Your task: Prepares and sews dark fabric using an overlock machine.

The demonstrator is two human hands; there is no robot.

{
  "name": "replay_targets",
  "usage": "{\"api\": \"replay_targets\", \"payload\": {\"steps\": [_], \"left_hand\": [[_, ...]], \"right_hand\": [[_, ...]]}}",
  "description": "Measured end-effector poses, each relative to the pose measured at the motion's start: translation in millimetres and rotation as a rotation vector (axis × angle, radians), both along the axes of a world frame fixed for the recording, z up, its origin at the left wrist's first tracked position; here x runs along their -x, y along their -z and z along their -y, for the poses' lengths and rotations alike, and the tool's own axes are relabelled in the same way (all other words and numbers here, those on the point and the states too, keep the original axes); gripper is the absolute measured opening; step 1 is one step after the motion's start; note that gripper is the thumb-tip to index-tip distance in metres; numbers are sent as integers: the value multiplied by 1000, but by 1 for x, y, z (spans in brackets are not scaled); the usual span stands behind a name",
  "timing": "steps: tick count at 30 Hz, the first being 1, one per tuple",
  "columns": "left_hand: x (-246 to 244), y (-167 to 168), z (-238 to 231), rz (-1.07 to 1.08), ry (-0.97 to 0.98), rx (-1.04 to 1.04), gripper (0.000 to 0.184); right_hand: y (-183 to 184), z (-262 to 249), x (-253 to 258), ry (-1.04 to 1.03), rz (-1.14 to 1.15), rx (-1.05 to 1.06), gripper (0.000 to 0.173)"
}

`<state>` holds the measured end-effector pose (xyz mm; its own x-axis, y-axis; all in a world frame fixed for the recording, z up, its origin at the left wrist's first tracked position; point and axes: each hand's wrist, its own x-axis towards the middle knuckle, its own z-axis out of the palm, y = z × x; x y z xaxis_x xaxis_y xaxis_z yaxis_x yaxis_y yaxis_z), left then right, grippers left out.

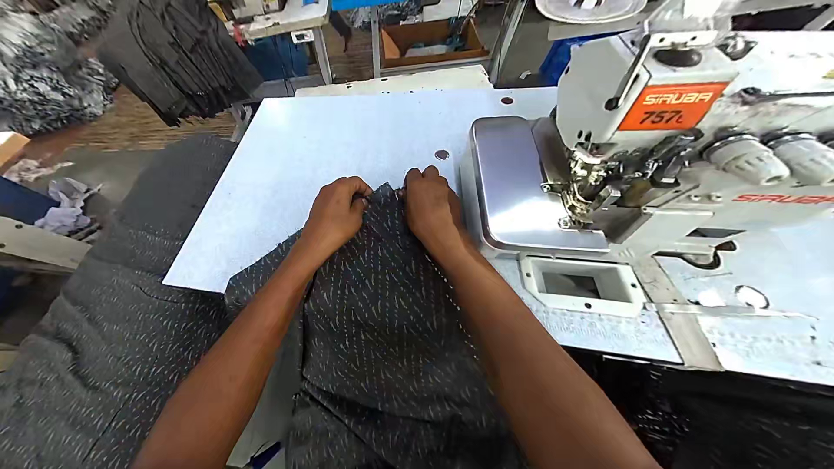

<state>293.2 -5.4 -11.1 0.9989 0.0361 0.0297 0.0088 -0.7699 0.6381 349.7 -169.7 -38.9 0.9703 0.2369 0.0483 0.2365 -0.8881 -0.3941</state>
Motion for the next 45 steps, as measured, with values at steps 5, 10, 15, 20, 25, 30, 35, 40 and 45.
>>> {"api": "replay_targets", "payload": {"steps": [5, 10, 15, 20, 25, 30, 35, 40, 45], "left_hand": [[25, -24, -4, 124, 80, 262, 21], [83, -76, 7, 393, 279, 415, 7], [114, -93, 32, 552, 269, 526, 8], [126, -90, 43, 654, 90, 545, 9], [134, -92, 47, 685, 52, 595, 10], [136, -95, 51, 677, 28, 605, 13], [125, -107, 42, 443, 193, 585, 14], [110, -121, 46, 680, 344, 440, 8], [93, -140, 41, 780, 275, 320, 8]], "right_hand": [[-9, 14, 9, -192, 55, -363, 18], [-72, 46, 75, -298, -153, -1167, 20], [-102, 47, 126, -299, -217, -1485, 24], [-110, 46, 149, -278, -191, -1552, 24], [-117, 50, 158, -282, -178, -1531, 28], [-121, 54, 165, -297, -166, -1508, 28], [-114, 59, 156, -384, -104, -1534, 33], [-72, 83, 159, -528, 162, -1189, 15], [-4, 116, 191, -461, 124, -1040, 27]]}}
